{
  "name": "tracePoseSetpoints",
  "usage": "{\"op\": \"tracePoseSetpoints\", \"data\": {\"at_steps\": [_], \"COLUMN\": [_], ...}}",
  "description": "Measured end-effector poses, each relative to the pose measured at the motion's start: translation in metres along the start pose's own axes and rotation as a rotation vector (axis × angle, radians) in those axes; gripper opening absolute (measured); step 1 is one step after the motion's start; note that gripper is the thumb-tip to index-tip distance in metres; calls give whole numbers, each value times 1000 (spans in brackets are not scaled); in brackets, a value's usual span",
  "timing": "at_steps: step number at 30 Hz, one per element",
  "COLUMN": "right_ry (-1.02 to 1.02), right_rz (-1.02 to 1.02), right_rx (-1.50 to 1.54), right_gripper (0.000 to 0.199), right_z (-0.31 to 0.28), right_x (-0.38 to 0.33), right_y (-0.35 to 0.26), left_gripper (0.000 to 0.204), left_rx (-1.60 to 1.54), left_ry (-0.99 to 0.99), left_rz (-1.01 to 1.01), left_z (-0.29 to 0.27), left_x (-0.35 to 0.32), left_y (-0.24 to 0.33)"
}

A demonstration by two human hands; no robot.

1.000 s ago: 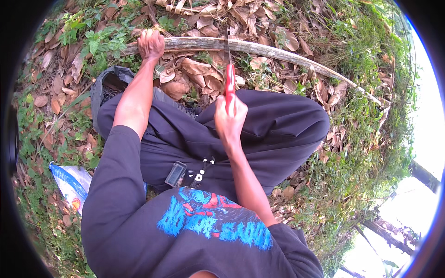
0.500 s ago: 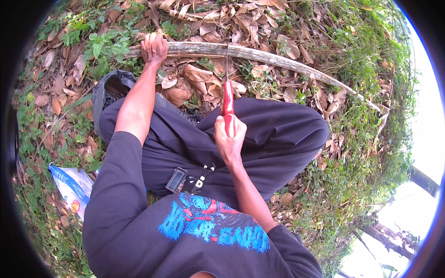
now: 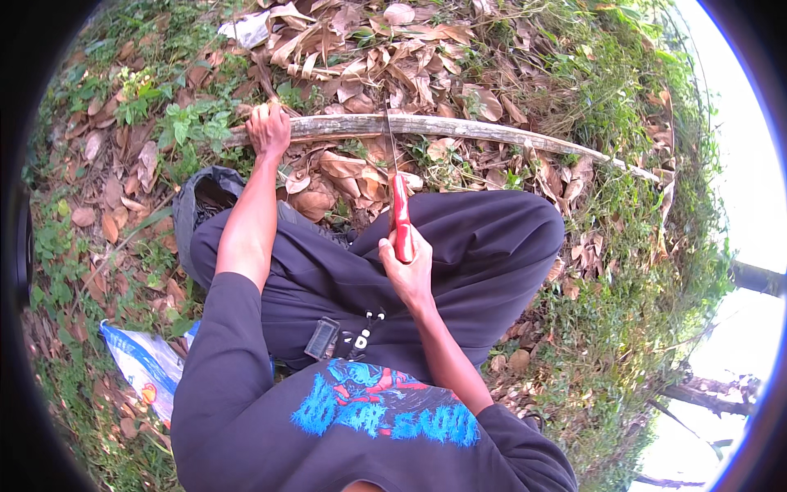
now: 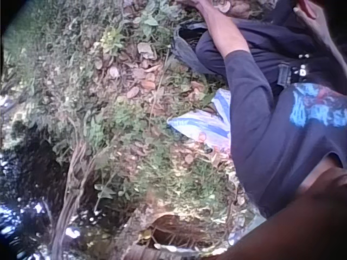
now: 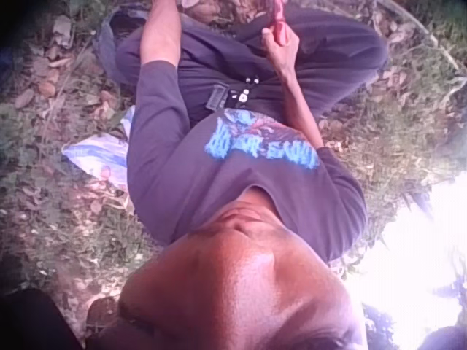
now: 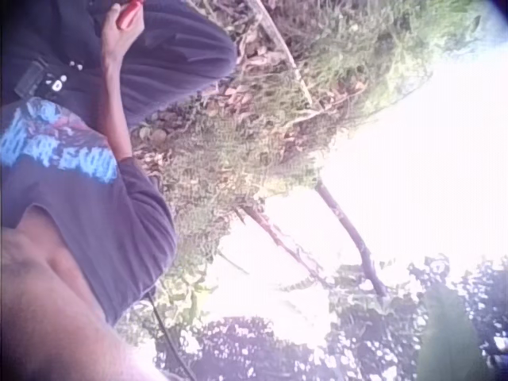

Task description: The person sits on the ground and uses a red hand saw to cut a long, thin branch. They hold the branch steady with their left hand while sawing with their right hand, making repetitive back-and-forth motions to advance the cut.

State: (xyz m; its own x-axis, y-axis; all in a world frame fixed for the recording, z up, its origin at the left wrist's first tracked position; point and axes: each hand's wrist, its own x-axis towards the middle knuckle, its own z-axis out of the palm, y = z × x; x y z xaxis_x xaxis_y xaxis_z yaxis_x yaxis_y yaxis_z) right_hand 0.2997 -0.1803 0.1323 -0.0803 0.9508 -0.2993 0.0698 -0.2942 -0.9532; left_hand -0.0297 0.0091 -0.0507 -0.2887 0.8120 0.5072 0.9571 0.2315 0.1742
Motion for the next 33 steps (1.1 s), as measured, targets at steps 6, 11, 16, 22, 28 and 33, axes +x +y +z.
{"op": "tracePoseSetpoints", "data": {"at_steps": [6,11,16,22,28,33], "right_ry": [55,103,114,161,65,80], "right_rz": [-49,-85,-85,-237,-143,-123], "right_rx": [-22,8,34,-309,136,-104], "right_gripper": [17,23,20,20,17,19], "right_z": [4,8,9,-5,2,1], "right_x": [8,11,8,7,1,5], "right_y": [8,8,3,-2,8,-1], "left_gripper": [20,22,46,71,78,82], "left_rx": [-37,-132,-24,-90,-1,14], "left_ry": [-38,-233,-515,-540,-492,-474], "left_rz": [-48,-94,10,166,118,70], "left_z": [-22,-38,-22,-35,-32,-29], "left_x": [10,25,6,-5,-14,-22], "left_y": [9,13,-18,-18,-3,4]}}
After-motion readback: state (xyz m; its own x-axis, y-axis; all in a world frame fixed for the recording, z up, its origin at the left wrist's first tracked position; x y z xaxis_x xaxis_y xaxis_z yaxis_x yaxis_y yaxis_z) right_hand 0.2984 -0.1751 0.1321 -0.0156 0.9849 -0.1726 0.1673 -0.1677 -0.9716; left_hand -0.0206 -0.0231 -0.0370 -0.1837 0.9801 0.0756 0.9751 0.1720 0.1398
